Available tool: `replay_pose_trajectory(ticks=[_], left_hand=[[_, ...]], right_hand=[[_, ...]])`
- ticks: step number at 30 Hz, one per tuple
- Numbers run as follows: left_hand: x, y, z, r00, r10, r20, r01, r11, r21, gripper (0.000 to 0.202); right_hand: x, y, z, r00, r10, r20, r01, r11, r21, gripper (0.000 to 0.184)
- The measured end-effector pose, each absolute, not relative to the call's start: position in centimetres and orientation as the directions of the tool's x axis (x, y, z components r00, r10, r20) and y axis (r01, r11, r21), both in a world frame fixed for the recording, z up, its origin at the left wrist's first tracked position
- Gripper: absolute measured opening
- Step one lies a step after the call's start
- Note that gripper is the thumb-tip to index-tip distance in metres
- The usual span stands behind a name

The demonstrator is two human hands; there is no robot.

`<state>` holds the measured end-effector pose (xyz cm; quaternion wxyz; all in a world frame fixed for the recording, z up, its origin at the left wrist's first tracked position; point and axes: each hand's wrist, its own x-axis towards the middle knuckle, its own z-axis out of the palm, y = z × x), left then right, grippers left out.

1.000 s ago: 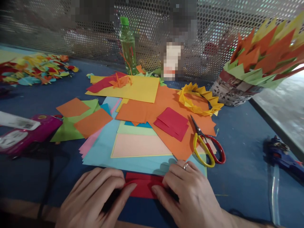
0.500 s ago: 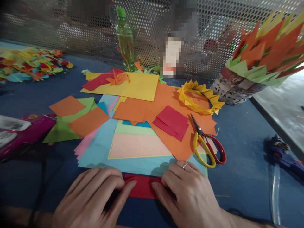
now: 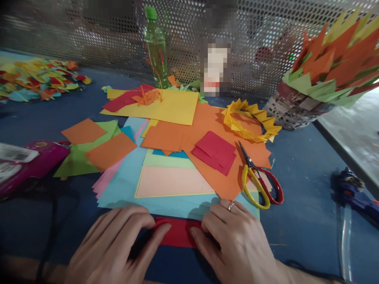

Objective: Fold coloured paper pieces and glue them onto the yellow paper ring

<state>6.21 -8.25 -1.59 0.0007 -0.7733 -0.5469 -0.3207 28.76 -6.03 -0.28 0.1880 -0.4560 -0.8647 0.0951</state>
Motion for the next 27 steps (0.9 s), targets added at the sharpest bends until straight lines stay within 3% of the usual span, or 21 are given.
replay_pose_trajectory(ticks=[6, 9, 10, 14, 15, 16, 23, 26, 27], left_hand=[[6.2, -8.6, -1.5, 0.162, 0.86, 0.483, 0.867, -0.358, 0.347, 0.021], [6.0, -9.0, -1.6, 0.176, 0.84, 0.513, 0.851, -0.392, 0.35, 0.009], [5.9, -9.1, -1.7, 0.213, 0.818, 0.534, 0.835, -0.436, 0.336, 0.006], [6.2, -9.6, -3.3, 0.445, 0.661, 0.605, 0.691, -0.683, 0.237, 0.025], [6.4, -9.7, -4.0, 0.364, 0.556, 0.747, 0.669, -0.714, 0.205, 0.024], [6.6, -9.8, -4.7, 0.337, 0.523, 0.783, 0.675, -0.714, 0.187, 0.021], [7.1, -10.0, -6.4, 0.339, 0.503, 0.795, 0.696, -0.703, 0.148, 0.024], [6.3, -10.3, -5.2, 0.455, 0.525, 0.719, 0.688, -0.72, 0.091, 0.035], [6.1, -10.4, -4.8, 0.526, 0.582, 0.62, 0.685, -0.722, 0.096, 0.037]], right_hand=[[28.8, -6.1, -0.2, -0.515, 0.823, 0.239, 0.752, 0.568, -0.336, 0.03], [28.8, -6.1, -0.3, -0.518, 0.821, 0.239, 0.752, 0.571, -0.331, 0.03], [28.8, -6.1, -0.3, -0.518, 0.82, 0.242, 0.751, 0.572, -0.33, 0.031], [28.7, -6.0, -0.4, -0.519, 0.815, 0.257, 0.748, 0.579, -0.326, 0.032], [28.7, -5.9, -0.4, -0.52, 0.814, 0.257, 0.747, 0.58, -0.324, 0.032], [28.7, -5.9, -0.4, -0.52, 0.814, 0.258, 0.748, 0.58, -0.323, 0.033], [28.5, -6.0, -0.2, -0.506, 0.822, 0.262, 0.753, 0.569, -0.331, 0.033], [28.6, -6.1, -0.3, -0.495, 0.829, 0.26, 0.754, 0.559, -0.346, 0.033], [28.6, -6.1, -0.3, -0.488, 0.834, 0.257, 0.757, 0.551, -0.352, 0.033]])
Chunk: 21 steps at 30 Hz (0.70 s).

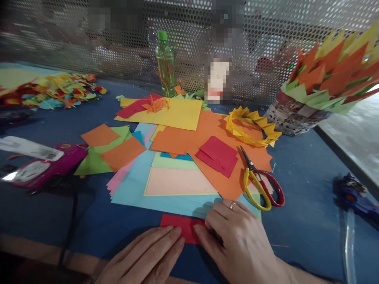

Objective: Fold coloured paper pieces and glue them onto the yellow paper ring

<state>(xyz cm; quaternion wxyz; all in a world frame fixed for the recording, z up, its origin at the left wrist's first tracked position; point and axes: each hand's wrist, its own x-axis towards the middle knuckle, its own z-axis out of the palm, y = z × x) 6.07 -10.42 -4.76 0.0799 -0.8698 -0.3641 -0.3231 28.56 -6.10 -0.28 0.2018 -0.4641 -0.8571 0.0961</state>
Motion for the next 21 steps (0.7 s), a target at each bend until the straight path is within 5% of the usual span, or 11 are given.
replay_pose_trajectory(ticks=[21], left_hand=[[6.3, -11.1, -5.0, 0.533, 0.631, 0.564, 0.71, -0.696, 0.108, 0.032]], right_hand=[[28.5, -6.4, 0.3, -0.402, 0.902, 0.158, 0.836, 0.432, -0.338, 0.035]])
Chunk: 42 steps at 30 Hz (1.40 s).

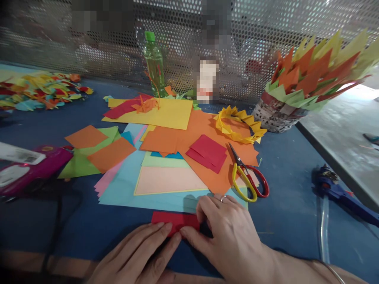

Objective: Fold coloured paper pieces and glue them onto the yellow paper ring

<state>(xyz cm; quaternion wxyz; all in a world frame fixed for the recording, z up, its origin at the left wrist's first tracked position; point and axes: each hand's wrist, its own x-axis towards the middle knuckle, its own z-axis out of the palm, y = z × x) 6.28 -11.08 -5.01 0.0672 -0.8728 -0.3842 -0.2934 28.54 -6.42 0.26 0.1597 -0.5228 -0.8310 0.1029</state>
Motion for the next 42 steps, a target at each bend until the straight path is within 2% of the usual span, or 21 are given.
replay_pose_trajectory(ticks=[8, 17, 24, 29, 31, 42], left_hand=[[6.2, -11.2, -4.7, 0.528, 0.624, 0.577, 0.692, -0.71, 0.134, 0.029], [3.6, -11.0, -4.2, 0.537, 0.648, 0.54, 0.712, -0.692, 0.122, 0.027], [3.8, -11.5, -4.1, 0.496, 0.652, 0.574, 0.726, -0.674, 0.138, 0.027], [6.2, -10.8, -4.2, 0.562, 0.546, 0.621, 0.69, -0.724, 0.013, 0.032], [7.0, -10.7, -4.2, 0.561, 0.528, 0.638, 0.686, -0.728, -0.001, 0.032], [4.8, -11.4, -3.9, 0.503, 0.625, 0.597, 0.715, -0.689, 0.12, 0.029]], right_hand=[[28.7, -6.2, 0.2, -0.442, 0.878, 0.181, 0.818, 0.478, -0.321, 0.034], [29.3, -6.0, 0.3, -0.476, 0.874, 0.102, 0.819, 0.482, -0.311, 0.034], [29.3, -5.9, 0.3, -0.471, 0.877, 0.088, 0.826, 0.474, -0.305, 0.033], [29.3, -5.9, 0.1, -0.475, 0.877, 0.074, 0.825, 0.473, -0.309, 0.033], [29.3, -5.9, 0.2, -0.475, 0.877, 0.078, 0.824, 0.474, -0.31, 0.032], [29.3, -5.8, 0.5, -0.492, 0.865, 0.096, 0.808, 0.495, -0.32, 0.033]])
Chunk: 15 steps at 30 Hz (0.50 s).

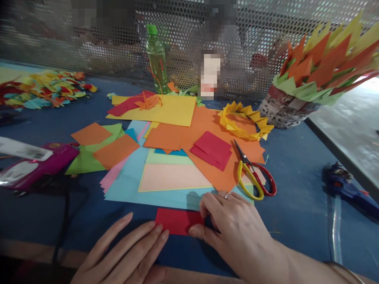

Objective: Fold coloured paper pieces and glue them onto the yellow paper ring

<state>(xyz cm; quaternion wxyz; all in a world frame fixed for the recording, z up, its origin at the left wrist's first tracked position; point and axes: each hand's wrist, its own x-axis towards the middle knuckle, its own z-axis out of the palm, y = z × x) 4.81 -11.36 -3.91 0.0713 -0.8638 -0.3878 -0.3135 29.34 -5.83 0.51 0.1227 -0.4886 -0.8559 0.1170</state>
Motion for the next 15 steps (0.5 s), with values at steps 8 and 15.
replay_pose_trajectory(ticks=[8, 15], left_hand=[[3.3, -11.9, -3.5, 0.427, 0.696, 0.577, 0.758, -0.623, 0.191, 0.026], [3.9, -12.3, -2.7, 0.423, 0.679, 0.6, 0.784, -0.607, 0.134, 0.032]], right_hand=[[29.5, -5.9, 0.2, -0.483, 0.871, 0.089, 0.82, 0.486, -0.301, 0.032], [29.4, -5.9, 0.3, -0.47, 0.883, 0.025, 0.832, 0.452, -0.322, 0.03]])
